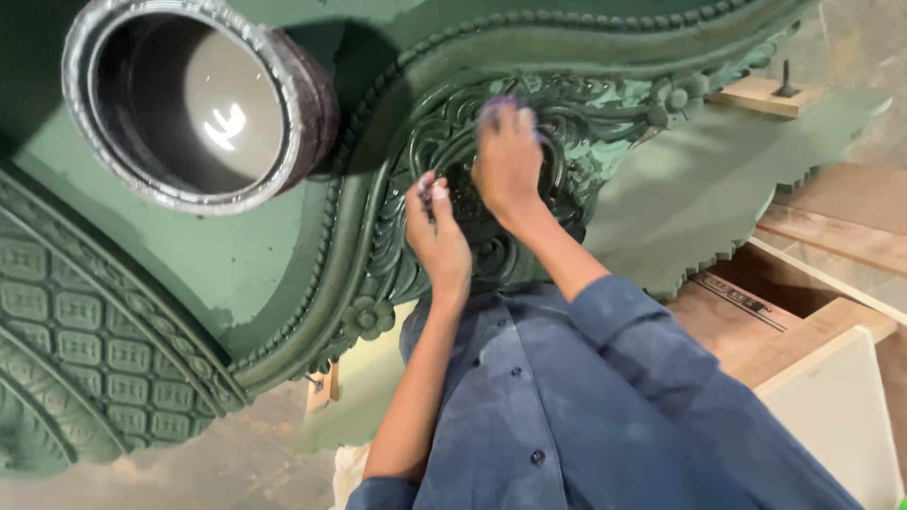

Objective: The person cleans the ornate carved details of a green wooden furniture piece using a purple cloth. They repeatedly dip the cloth into a small metal container of liquid and wipe the intricate floral and geometric patterns on the furniture's surface.

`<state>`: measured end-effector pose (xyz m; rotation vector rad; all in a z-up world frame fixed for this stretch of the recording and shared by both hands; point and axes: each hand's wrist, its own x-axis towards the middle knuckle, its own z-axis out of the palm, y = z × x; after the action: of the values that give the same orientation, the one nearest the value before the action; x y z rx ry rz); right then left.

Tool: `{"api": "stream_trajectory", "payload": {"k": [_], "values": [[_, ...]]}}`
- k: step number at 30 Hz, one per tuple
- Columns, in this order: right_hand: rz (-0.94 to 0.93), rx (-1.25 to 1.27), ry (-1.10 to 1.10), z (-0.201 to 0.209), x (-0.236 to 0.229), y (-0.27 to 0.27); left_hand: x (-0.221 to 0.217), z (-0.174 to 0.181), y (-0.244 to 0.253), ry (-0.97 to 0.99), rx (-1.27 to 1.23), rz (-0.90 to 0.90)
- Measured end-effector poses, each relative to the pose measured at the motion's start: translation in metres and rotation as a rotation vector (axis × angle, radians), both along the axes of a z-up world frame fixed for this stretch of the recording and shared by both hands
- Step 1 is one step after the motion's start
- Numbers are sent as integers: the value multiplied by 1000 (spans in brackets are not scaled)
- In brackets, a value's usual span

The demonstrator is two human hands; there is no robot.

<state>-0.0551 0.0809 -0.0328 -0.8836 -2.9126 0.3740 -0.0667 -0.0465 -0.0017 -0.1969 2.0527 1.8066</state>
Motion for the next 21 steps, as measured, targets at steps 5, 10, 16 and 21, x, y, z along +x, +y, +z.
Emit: {"api": "stream_trajectory", "payload": {"k": [5, 10, 16, 21], "values": [[389, -43, 72, 0, 37, 33, -2, -5, 3, -39, 45, -21], [-166, -36, 59, 7, 47, 65, -1, -6, -7, -7, 58, 30], [477, -312, 114, -4, 15, -34, 3, -2, -25, 76, 61, 93], [333, -159, 104, 11, 27, 21, 7, -8, -29, 61, 76, 116]]}}
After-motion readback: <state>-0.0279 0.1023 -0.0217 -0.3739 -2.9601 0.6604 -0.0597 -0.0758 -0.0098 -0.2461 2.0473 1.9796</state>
